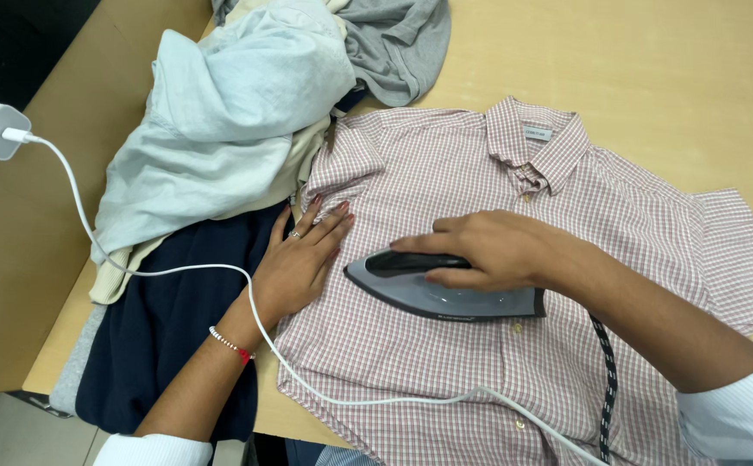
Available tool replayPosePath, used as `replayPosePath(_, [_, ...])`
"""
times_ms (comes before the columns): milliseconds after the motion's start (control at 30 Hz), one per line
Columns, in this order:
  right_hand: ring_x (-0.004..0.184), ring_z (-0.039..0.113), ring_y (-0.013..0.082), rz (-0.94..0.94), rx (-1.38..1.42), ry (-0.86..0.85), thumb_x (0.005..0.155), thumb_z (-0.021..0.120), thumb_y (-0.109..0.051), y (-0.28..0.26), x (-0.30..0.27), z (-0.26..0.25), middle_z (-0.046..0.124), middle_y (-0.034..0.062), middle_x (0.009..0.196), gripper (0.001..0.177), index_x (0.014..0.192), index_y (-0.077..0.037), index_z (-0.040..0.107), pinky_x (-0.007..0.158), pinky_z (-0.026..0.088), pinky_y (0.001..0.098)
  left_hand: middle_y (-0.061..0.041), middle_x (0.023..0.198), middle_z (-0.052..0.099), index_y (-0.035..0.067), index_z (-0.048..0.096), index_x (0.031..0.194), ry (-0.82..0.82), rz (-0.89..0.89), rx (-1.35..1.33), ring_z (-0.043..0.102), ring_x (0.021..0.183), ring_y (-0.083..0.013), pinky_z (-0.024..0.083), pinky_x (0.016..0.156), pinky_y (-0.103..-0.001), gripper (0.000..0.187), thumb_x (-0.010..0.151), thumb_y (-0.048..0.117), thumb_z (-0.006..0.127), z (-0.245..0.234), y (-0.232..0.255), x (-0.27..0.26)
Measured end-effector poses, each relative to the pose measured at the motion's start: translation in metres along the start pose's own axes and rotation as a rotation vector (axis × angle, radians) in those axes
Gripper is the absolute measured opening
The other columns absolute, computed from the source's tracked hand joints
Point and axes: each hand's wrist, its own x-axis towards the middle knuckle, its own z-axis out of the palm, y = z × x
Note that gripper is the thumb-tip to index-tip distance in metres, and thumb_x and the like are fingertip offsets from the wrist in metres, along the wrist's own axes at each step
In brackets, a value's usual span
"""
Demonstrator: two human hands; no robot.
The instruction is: The person unfolds a checkered shirt from a pile of clothes and lays it flat on a table. They then use an iron to smooth the shirt, moving the iron across the body, sleeves, and collar while holding the fabric with the other hand.
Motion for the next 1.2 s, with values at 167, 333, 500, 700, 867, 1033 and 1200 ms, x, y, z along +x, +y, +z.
replayPosePath(167, [0.068,0.070,0.0217,0.175,-0.004,0.035,0.093,0.049,-0.050,-0.009,0.005,-0.002,0.068,0.0071,0.083,0.059,0.150,-0.036,0.044,0.063,0.059,0.0436,-0.004,0.158,0.044,0.013,0.051,0.146,0.014,0.007,0.017,0.031,0.150,-0.0313,0.015,0.120,-0.060,0.049,0.098,0.019,0.049,0.001,-0.001,-0.002])
replayPosePath(333, [0.082,0.072,0.0248,-0.203,0.117,-0.053,0.089,0.059,-0.047,-0.022,-0.008,0.005,0.073,0.0099,0.097,0.059,0.147,-0.035,0.054,0.072,0.058,0.0436,-0.005,0.159,0.043,0.013,0.051,0.146,0.026,0.033,0.018,0.030,0.150,-0.0323,0.016,0.119,-0.061,0.051,0.096,0.018,0.049,0.001,-0.002,0.000])
replayPosePath(500, [0.089,0.075,0.0236,-0.121,0.188,-0.110,0.085,0.061,-0.044,-0.018,-0.006,0.001,0.077,0.0065,0.112,0.062,0.146,-0.038,0.056,0.078,0.060,0.0432,-0.005,0.159,0.043,0.014,0.050,0.147,0.020,0.027,-0.001,0.029,0.151,-0.0327,0.016,0.119,-0.061,0.050,0.097,0.018,0.049,0.000,-0.004,-0.002])
replayPosePath(700, [0.083,0.076,0.0234,0.161,0.177,0.075,0.083,0.061,-0.042,-0.013,-0.001,-0.006,0.077,0.0083,0.112,0.063,0.144,-0.034,0.054,0.075,0.061,0.0425,-0.006,0.158,0.043,0.013,0.050,0.147,0.013,0.034,0.001,0.029,0.151,-0.0330,0.015,0.118,-0.061,0.051,0.096,0.018,0.049,-0.001,-0.003,-0.004])
replayPosePath(867, [0.065,0.074,0.0245,0.288,0.204,0.133,0.088,0.062,-0.045,-0.008,0.006,-0.016,0.078,0.0107,0.095,0.058,0.143,-0.030,0.054,0.063,0.059,0.0424,-0.005,0.158,0.044,0.013,0.051,0.147,0.017,0.034,0.013,0.031,0.150,-0.0324,0.016,0.119,-0.060,0.051,0.095,0.016,0.049,0.001,-0.004,-0.002])
replayPosePath(1033, [0.057,0.072,0.0236,0.444,0.200,0.200,0.089,0.058,-0.040,-0.001,0.011,-0.028,0.077,0.0106,0.079,0.057,0.144,-0.029,0.053,0.059,0.058,0.0414,-0.005,0.156,0.045,0.013,0.053,0.144,0.017,0.025,0.034,0.033,0.148,-0.0326,0.017,0.118,-0.060,0.048,0.096,0.016,0.051,-0.005,-0.003,-0.001])
replayPosePath(1200, [0.058,0.072,0.0268,0.562,0.172,0.313,0.094,0.056,-0.037,0.008,0.023,-0.028,0.075,0.0148,0.075,0.056,0.148,-0.022,0.051,0.062,0.058,0.0434,-0.010,0.143,0.059,0.010,0.058,0.138,0.027,-0.042,0.160,0.050,0.138,-0.0310,0.026,0.120,-0.058,0.048,0.091,0.014,0.056,-0.015,0.018,0.009])
